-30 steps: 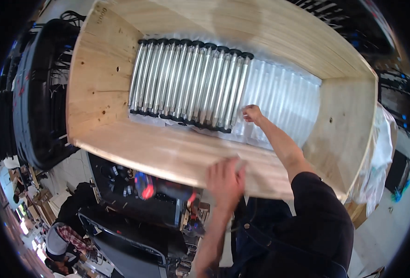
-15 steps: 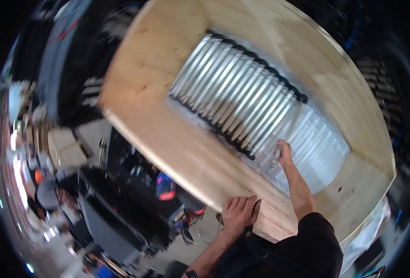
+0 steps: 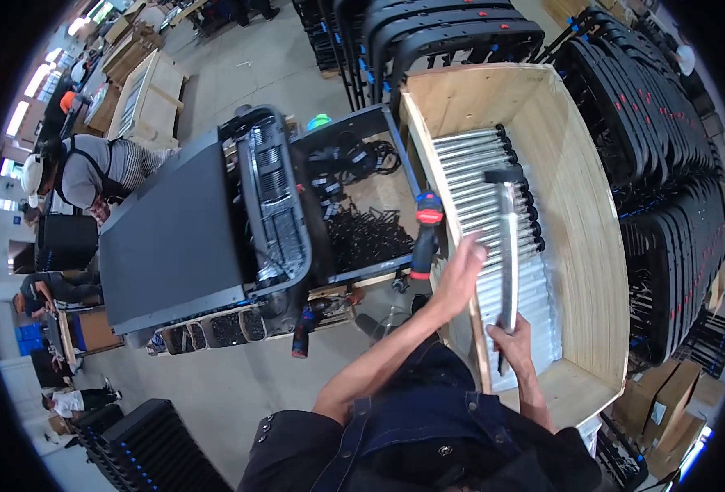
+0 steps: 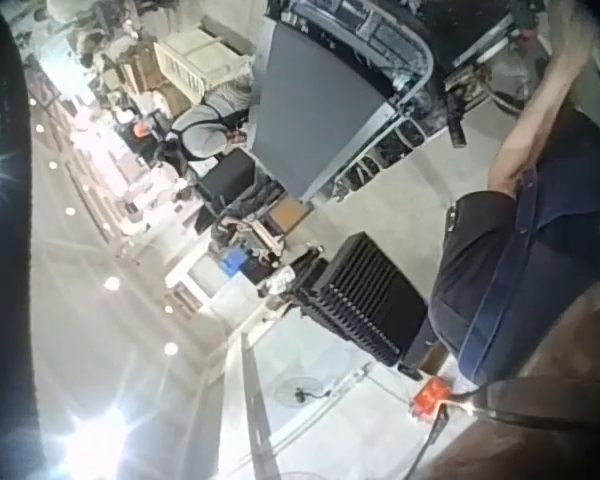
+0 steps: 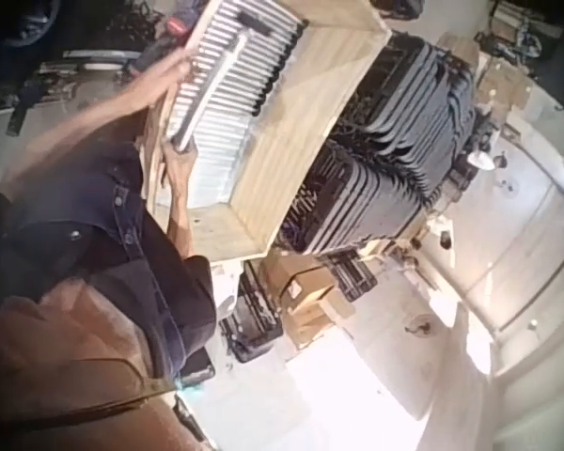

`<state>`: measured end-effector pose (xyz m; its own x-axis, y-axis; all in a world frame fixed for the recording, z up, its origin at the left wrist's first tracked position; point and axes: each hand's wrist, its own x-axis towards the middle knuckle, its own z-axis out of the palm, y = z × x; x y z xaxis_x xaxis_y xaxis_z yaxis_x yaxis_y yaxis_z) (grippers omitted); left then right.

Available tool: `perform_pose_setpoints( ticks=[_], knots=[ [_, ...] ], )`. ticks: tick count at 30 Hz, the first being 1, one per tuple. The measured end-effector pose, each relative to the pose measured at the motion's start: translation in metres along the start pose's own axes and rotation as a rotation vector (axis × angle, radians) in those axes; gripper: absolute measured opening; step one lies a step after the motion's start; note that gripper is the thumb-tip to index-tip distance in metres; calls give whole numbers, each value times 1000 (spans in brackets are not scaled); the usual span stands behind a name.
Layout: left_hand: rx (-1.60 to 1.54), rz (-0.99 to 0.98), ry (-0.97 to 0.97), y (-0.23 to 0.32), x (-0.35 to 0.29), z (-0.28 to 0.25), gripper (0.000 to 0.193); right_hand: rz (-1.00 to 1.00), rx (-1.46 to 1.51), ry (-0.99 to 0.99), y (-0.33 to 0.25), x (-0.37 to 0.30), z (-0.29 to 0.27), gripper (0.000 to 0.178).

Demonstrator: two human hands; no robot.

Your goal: Assembling the main components of a treadmill unit including attaching panels and securing parts with power tools.

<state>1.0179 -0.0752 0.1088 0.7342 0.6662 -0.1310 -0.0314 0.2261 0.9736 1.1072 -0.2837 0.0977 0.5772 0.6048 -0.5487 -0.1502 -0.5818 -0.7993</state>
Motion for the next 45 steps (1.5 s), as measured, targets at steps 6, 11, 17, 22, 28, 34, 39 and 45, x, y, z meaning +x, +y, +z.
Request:
perform_pose_setpoints(
  ticks=[6,11,17,22,28,34,39,45],
  knots=[
    [-259,467,396,135,-79,-137,40,-396,-109,-562,-75,-30,154,45],
    [-251,457,561,191,-150,-217,55,-704,-234,-908,-117,45,244,35],
    [-67,4,433,158,-176,-277,44,-355,-93,-436,-158,303,341,23],
    [-278,-339,552,95,-186,-282,48,-340,-430,-4,-175,433,424,53],
    [-470,-460,698,69,-168,-274,42,-195,-425,72,-175,483,446,41],
    [-417,-422,592,63,-150,-285,39,-306,-241,-271,-189,407,377,30],
    [-369,-412,286,60,-124,-282,48,-342,171,-541,-215,246,280,37],
    [-225,-277,133,64,-131,-269,72,-200,126,-759,-224,99,270,34]
  ],
)
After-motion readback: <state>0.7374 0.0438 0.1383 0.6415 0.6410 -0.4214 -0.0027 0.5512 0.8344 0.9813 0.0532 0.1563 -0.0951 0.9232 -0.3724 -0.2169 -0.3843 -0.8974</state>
